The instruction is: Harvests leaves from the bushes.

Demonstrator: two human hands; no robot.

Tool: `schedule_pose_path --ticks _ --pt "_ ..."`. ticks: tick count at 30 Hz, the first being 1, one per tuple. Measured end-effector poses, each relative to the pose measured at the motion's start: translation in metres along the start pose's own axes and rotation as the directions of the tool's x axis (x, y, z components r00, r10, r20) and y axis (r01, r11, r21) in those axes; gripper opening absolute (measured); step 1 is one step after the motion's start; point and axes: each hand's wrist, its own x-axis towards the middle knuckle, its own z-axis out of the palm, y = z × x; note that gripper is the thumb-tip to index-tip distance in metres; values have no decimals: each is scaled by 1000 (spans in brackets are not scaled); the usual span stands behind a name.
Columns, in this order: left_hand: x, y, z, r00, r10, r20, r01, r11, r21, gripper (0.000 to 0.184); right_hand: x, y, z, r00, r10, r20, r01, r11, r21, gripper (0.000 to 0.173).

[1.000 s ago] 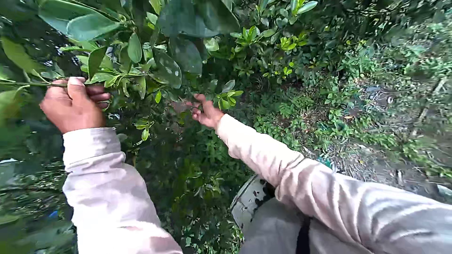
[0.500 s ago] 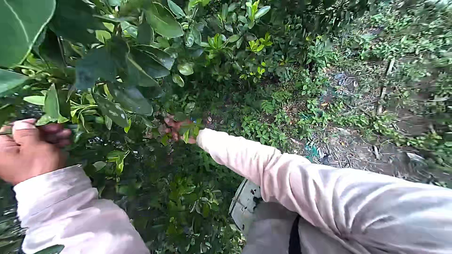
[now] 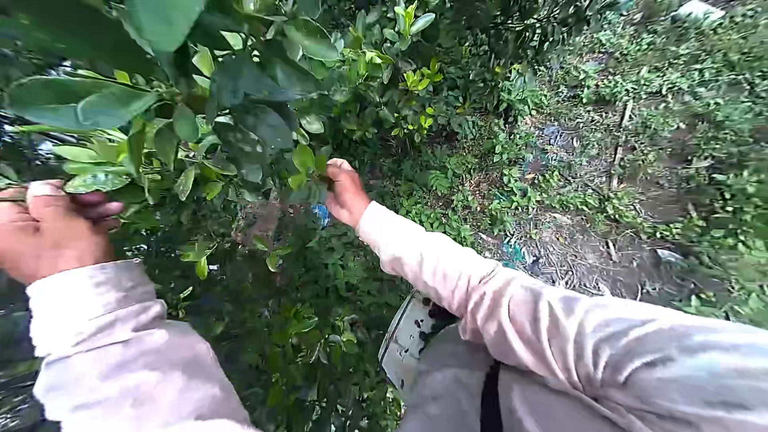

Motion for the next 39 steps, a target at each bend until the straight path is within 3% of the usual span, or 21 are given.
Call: schedule_pose_path --ticks 2,4,7,9,11,13,15,17,19,23,27,31,35,37,39 --pt "14 -19 8 997 74 19 -75 997 20 40 1 -5 -28 999 22 -32 -26 991 -133 36" --pt "0 -2 18 996 86 4 -86 992 88 44 -10 7 -56 987 142 -77 -158 949 -274 39" --pt "-17 23 32 998 70 -4 -68 983 168 43 -25 35 -74 933 333 -139 -359 895 -263 33" --pt "-17 20 38 998 68 15 -70 981 181 43 -36 36 -58 918 390 -69 -393 877 -277 25" --pt "-20 17 42 997 68 32 -73 980 186 43 -39 26 -27 929 347 129 -264 866 -425 22" --pt "-27 15 46 996 65 55 -73 983 168 42 -34 5 11 922 157 354 87 807 -584 26" --pt "-35 12 48 997 53 64 -63 985 162 41 -23 -22 50 875 -83 476 422 610 -670 33" --pt "-42 11 48 997 43 65 -54 983 176 40 -3 -37 80 797 -289 530 602 448 -661 37" --pt "-49 11 47 996 35 85 -50 981 185 40 16 -46 95 784 -310 538 619 321 -717 38" --pt "-60 16 45 991 11 136 -39 978 205 40 39 -40 85 861 -71 504 508 139 -850 39" --pt "-62 13 52 986 31 161 -68 971 230 38 31 -29 66 869 -34 494 494 115 -862 34" --pt "-64 9 58 980 7 198 -58 965 254 39 17 -7 46 788 -186 587 605 56 -794 22" --pt "-71 8 71 964 25 265 -127 919 374 44 8 3 22 886 -72 458 462 67 -884 31" --pt "-75 6 83 949 63 308 -198 881 429 48 8 3 15 922 38 386 377 143 -915 34" --pt "-81 -1 92 934 107 342 -266 847 461 49 16 11 9 944 152 294 239 301 -923 35"
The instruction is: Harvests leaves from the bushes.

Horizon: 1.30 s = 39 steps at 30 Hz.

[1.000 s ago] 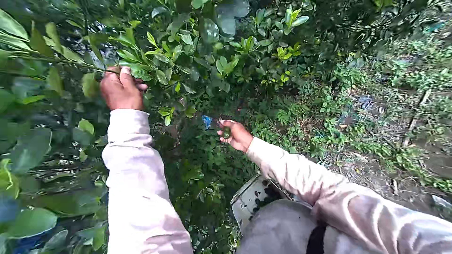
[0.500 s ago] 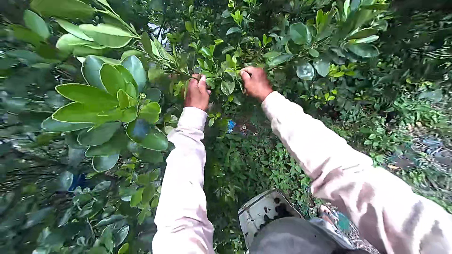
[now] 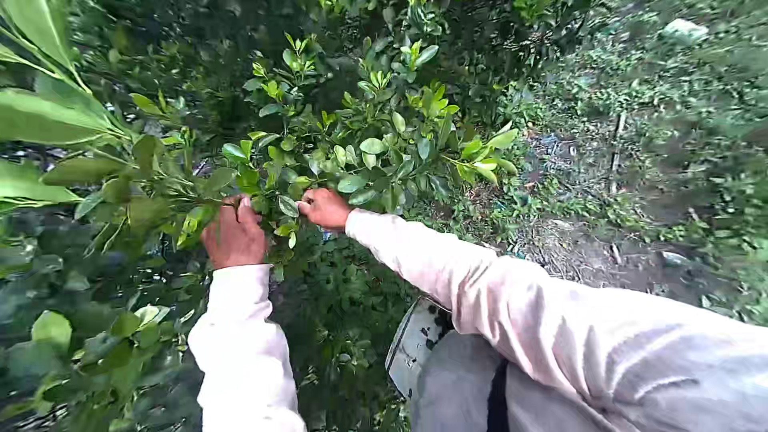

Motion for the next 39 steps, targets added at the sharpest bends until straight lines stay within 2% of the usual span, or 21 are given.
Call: schedule_pose_path --ticks 1,3,6,9,12,15,18,20,22,23,24,26,28,30,31,33,34,35,36,37,39 --pt "-2 -3 7 999 34 -7 -33 999 34 49 8 10 3 996 62 63 -71 987 143 36" --pt "-6 -16 24 993 99 -66 -94 992 84 48 26 29 4 963 150 222 -234 876 422 41" --pt "-15 -20 31 984 152 -94 -143 985 97 49 26 41 6 933 157 324 -336 701 629 41" --pt "-27 -16 28 958 236 -161 -220 969 108 47 14 43 12 945 -9 327 -233 683 692 29" --pt "-40 -20 25 962 211 -173 -195 975 105 49 27 74 28 928 -257 271 -92 546 833 27" --pt "-54 -34 26 963 179 -203 -180 984 15 46 -15 14 2 963 68 259 -243 633 735 27" --pt "-75 -38 33 965 137 -222 -157 985 -74 43 -4 25 24 962 175 210 -269 483 833 13" --pt "-88 -32 44 967 106 -231 -133 986 -105 44 -11 25 42 951 301 73 -247 594 766 18" --pt "-95 -32 62 959 59 -279 -117 973 -197 48 -18 52 52 994 101 26 -98 809 579 29" --pt "-97 -33 71 954 21 -301 -105 958 -266 49 -25 50 45 995 67 68 -91 877 473 34" --pt "-98 -37 78 952 -9 -306 -98 938 -332 50 -29 45 35 990 78 121 -124 886 447 37" --pt "-95 -47 88 961 -33 -275 -101 882 -461 48 -25 32 28 979 172 105 -194 658 728 24" --pt "-94 -42 87 964 24 -265 -144 885 -443 45 -20 39 32 946 289 148 -280 494 823 22" --pt "-96 -26 80 966 67 -248 -161 911 -381 41 -26 42 32 920 374 120 -296 461 837 22" --pt "-96 -22 81 973 37 -227 -140 879 -456 40 -30 44 30 917 386 104 -286 453 844 21" --pt "-87 -28 96 991 -41 -126 -69 655 -752 37 -37 54 22 944 322 72 -225 467 855 17" --pt "-80 -35 104 993 -52 -106 -46 657 -752 34 -39 65 17 968 245 61 -178 489 854 18" --pt "-76 -39 107 993 -30 -111 -41 807 -589 38 -40 75 12 980 189 64 -155 517 842 18" --pt "-73 -36 100 994 7 -105 -39 950 -309 38 -41 86 7 983 168 78 -158 540 826 21" --pt "-72 -22 87 998 40 -50 -44 996 -72 39 -44 99 3 980 172 105 -185 565 804 30" --pt "-71 6 72 993 116 -20 -111 982 151 42 -57 132 -4 967 199 158 -249 618 746 38"
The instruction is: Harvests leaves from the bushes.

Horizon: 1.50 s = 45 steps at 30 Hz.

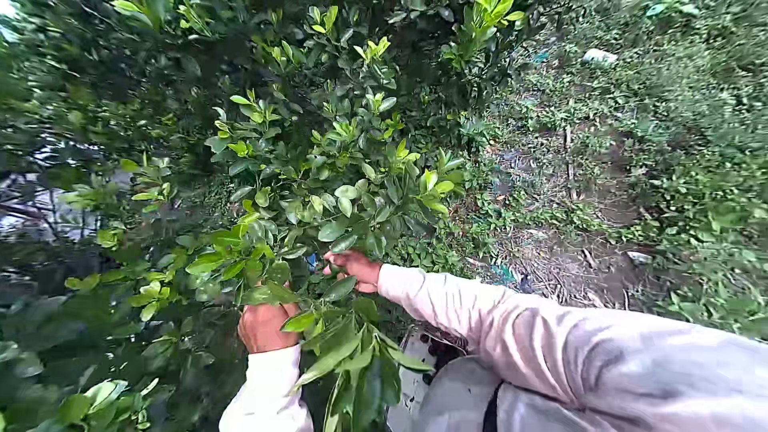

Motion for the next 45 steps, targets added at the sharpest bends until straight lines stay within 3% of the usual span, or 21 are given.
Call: schedule_pose_path --ticks 2,4,6,8,11,13,15,17,20,23,25,27,29,32,35,40,43,45 --pt "7 1 12 986 122 -116 -121 992 23 41 -29 24 -28 993 108 54 -104 992 -75 38" --pt "22 -2 27 950 216 -224 -220 975 7 37 -73 40 -39 946 279 163 -208 913 -351 34" --pt "42 5 37 927 257 -272 -260 965 27 32 -99 66 -49 864 447 231 -177 700 -692 36" --pt "64 14 44 912 291 -291 -279 957 81 34 -105 94 -59 764 611 208 -86 416 -905 39" --pt "100 19 54 927 309 -211 -296 951 92 58 -109 129 -74 701 707 89 59 67 -996 40" --pt "121 23 58 952 290 -95 -282 955 89 75 -106 134 -87 650 760 23 120 -73 -990 39" --pt "141 25 65 962 274 -12 -273 960 58 81 -99 130 -116 625 778 67 165 -48 -985 46" --pt "159 26 75 958 286 -6 -284 952 114 81 -99 124 -154 728 639 249 250 90 -964 55" --pt "193 26 83 950 299 -92 -264 923 279 87 -74 81 -142 588 796 -146 -109 -101 -989 58" --pt "235 8 83 935 279 -220 -222 942 251 86 -48 67 -178 558 810 -179 -142 -119 -983 59" --pt "263 -8 83 931 174 -321 -141 982 122 93 -33 56 -215 580 806 -119 -43 -115 -992 56" --pt "285 -18 75 952 -16 -306 35 998 54 101 -18 30 -250 594 804 1 78 -56 -995 49" --pt "302 -18 64 964 -161 -210 193 971 140 102 -7 6 -279 662 742 102 93 54 -994 41" --pt "327 -15 73 960 -278 -13 276 943 185 91 6 -43 -293 750 626 214 71 246 -967 31" --pt "342 -15 126 917 -349 195 331 936 121 96 27 -124 -267 729 594 341 138 360 -923 31" --pt "338 2 235 879 -265 397 300 954 -28 83 60 -220 -226 722 410 557 314 523 -792 30" --pt "316 -11 314 924 -268 271 328 922 -207 70 80 -267 -199 716 262 648 440 551 -709 33" --pt "301 -18 347 958 -236 162 267 941 -206 62 97 -294 -170 729 128 672 498 573 -650 39"
